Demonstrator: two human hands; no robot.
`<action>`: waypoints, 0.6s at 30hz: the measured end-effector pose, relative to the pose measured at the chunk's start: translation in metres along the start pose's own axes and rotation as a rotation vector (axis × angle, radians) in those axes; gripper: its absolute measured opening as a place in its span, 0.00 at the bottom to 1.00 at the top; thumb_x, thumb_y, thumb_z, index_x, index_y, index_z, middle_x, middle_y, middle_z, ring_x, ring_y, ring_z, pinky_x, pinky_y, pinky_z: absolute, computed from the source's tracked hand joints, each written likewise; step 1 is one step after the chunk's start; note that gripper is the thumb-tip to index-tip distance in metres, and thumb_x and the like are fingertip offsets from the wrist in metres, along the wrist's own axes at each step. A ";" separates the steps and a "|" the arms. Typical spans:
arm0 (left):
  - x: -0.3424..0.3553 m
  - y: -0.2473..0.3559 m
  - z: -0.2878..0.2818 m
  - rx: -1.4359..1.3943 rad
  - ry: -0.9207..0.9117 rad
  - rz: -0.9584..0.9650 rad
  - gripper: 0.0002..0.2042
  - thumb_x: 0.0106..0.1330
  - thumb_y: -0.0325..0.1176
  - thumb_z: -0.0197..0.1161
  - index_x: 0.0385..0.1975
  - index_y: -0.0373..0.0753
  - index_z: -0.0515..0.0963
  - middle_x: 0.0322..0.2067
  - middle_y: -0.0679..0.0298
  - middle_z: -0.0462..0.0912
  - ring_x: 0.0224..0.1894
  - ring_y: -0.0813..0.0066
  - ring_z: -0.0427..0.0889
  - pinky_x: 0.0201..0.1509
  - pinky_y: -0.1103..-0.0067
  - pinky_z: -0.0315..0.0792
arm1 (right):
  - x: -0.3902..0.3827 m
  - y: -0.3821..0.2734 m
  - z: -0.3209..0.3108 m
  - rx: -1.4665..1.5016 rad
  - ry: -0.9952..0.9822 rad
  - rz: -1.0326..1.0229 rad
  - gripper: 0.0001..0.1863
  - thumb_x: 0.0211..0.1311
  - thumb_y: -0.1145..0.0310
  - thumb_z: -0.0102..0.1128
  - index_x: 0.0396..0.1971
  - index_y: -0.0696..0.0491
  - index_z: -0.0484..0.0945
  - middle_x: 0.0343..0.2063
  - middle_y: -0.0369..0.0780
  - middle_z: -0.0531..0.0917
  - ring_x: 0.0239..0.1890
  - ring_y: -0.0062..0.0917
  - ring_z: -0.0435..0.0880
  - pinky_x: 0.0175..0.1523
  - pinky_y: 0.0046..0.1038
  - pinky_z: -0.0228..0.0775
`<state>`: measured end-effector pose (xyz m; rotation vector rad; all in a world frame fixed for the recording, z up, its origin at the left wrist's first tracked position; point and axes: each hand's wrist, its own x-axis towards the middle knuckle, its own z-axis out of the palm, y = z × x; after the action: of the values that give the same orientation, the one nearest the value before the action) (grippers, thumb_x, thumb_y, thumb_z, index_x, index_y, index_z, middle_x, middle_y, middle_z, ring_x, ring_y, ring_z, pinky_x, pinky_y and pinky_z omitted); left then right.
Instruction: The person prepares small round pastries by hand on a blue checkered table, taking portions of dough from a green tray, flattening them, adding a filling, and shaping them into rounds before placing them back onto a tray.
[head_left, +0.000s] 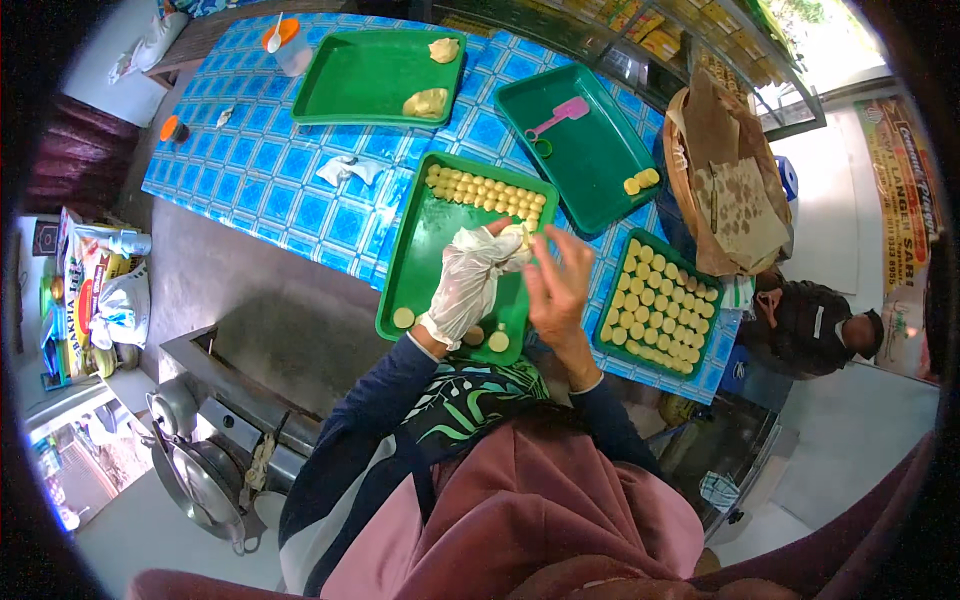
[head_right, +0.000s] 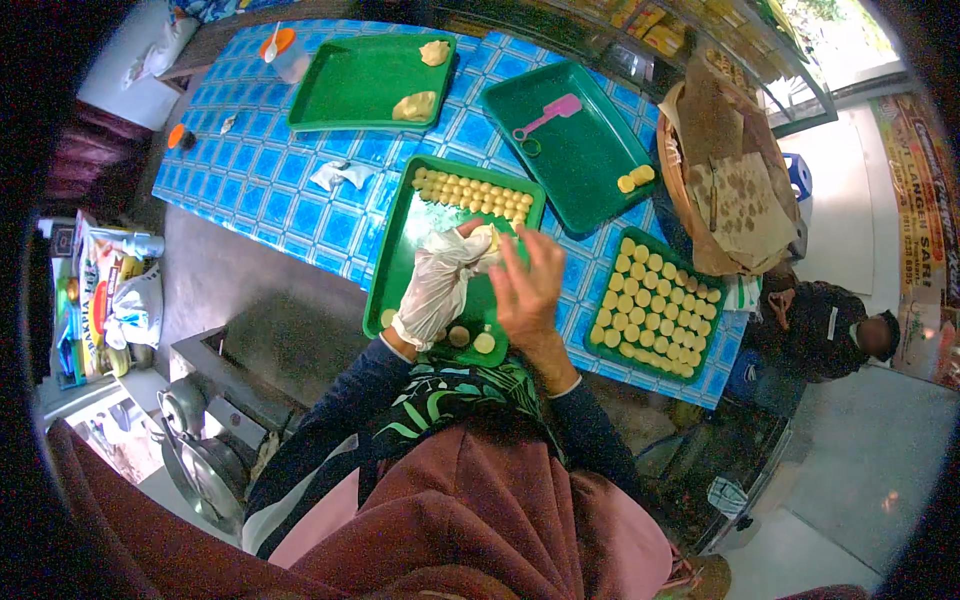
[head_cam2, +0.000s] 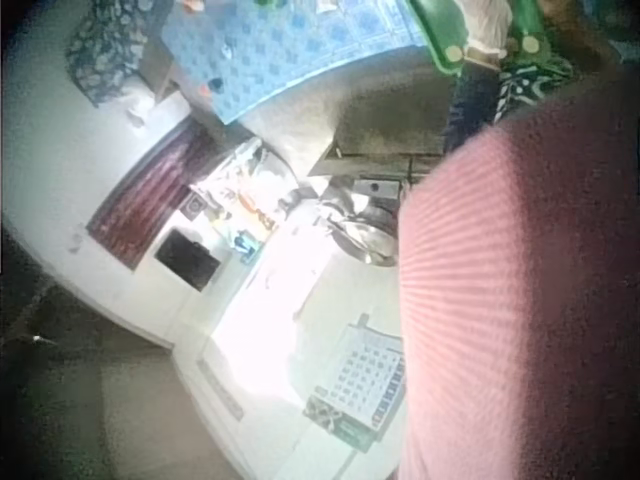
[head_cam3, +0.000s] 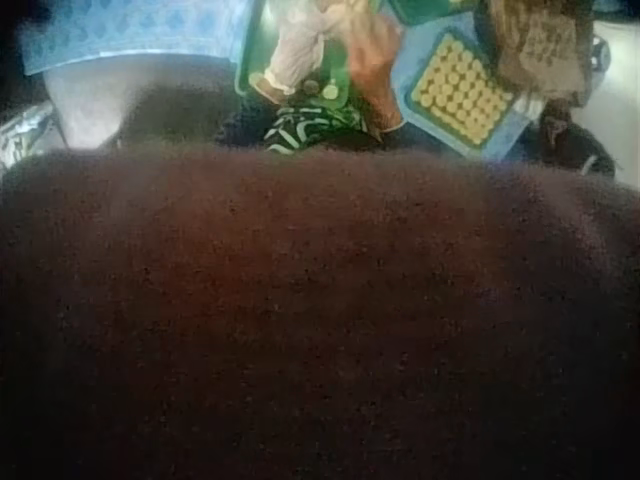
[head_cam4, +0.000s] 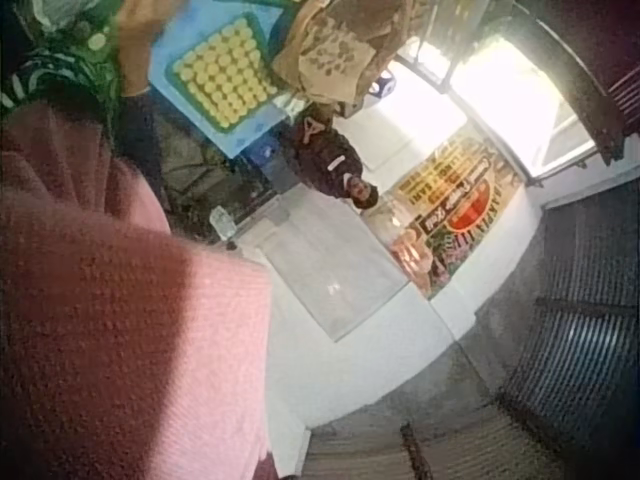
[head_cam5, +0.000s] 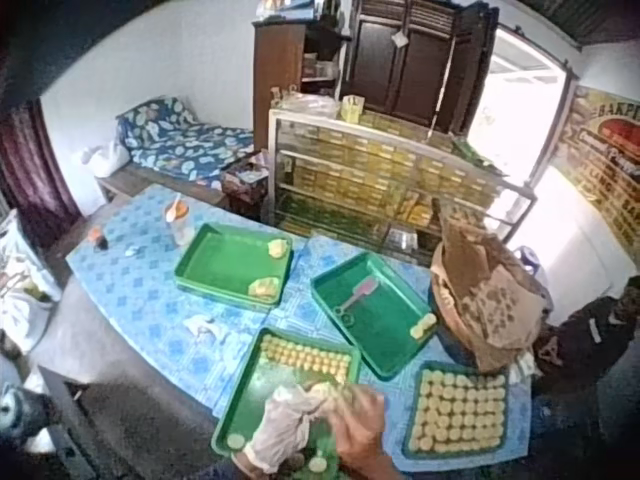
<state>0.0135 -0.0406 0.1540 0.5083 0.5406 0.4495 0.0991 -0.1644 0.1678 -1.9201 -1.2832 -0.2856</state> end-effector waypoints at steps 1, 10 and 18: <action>-0.005 0.005 0.008 -0.026 -0.050 -0.043 0.19 0.67 0.24 0.67 0.55 0.22 0.74 0.44 0.54 0.84 0.41 0.71 0.86 0.44 0.78 0.84 | 0.002 0.003 -0.010 -0.009 0.001 0.007 0.18 0.63 0.75 0.61 0.52 0.63 0.80 0.56 0.50 0.78 0.56 0.44 0.75 0.61 0.41 0.66; -0.010 0.002 0.022 0.012 -0.194 -0.125 0.19 0.67 0.24 0.66 0.57 0.24 0.74 0.44 0.57 0.84 0.40 0.73 0.86 0.43 0.78 0.84 | 0.010 0.034 -0.028 0.784 -0.143 0.528 0.15 0.59 0.70 0.69 0.47 0.56 0.87 0.53 0.43 0.83 0.56 0.29 0.77 0.61 0.33 0.67; -0.009 -0.007 0.024 -0.035 -0.114 -0.100 0.16 0.68 0.25 0.66 0.53 0.29 0.75 0.43 0.59 0.83 0.41 0.74 0.85 0.46 0.78 0.84 | 0.004 0.028 -0.032 0.222 0.021 0.160 0.24 0.58 0.68 0.71 0.55 0.57 0.81 0.52 0.47 0.81 0.55 0.40 0.76 0.59 0.39 0.69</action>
<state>0.0224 -0.0590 0.1707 0.4681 0.4455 0.3321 0.1321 -0.1893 0.1776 -1.8115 -1.0921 -0.0779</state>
